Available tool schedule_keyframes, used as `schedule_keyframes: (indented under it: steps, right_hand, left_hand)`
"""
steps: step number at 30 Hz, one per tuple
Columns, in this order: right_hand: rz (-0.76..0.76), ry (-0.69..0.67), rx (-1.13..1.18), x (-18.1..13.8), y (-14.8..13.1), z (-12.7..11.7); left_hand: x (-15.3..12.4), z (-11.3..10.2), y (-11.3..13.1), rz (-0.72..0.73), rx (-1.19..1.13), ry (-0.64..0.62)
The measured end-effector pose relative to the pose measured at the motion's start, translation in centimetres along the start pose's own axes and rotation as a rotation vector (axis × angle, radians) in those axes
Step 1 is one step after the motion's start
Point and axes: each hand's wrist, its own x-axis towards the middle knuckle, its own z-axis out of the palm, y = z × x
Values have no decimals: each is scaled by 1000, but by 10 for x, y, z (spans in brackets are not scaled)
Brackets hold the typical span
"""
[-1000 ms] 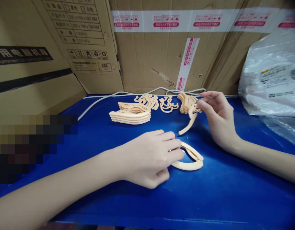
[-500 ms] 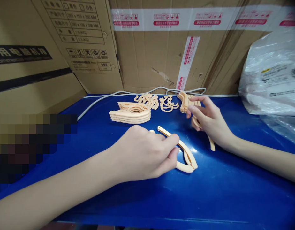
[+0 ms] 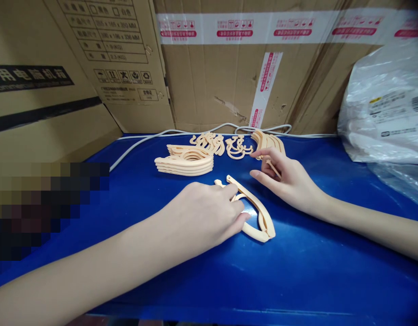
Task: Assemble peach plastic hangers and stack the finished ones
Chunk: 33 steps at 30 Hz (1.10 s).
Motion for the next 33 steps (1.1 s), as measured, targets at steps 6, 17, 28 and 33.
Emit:
schedule_keyframes:
  steps: [6,17,28,33]
  right_hand:
    - [-132,139,4,-8,-5,-6]
    - [-68,-67,-155,-5,-7,2]
    - [-23,-137,-359,-2,-3,2]
    - [-119,-69,-361,-3,-4,2]
  left_hand:
    - [3,-1,0,-62,-51,-92]
    - [4,5,-9,-24,-70,-88]
    - [6,10,-15,-57,-6,-92]
    - [6,12,-19,-37,86,-21]
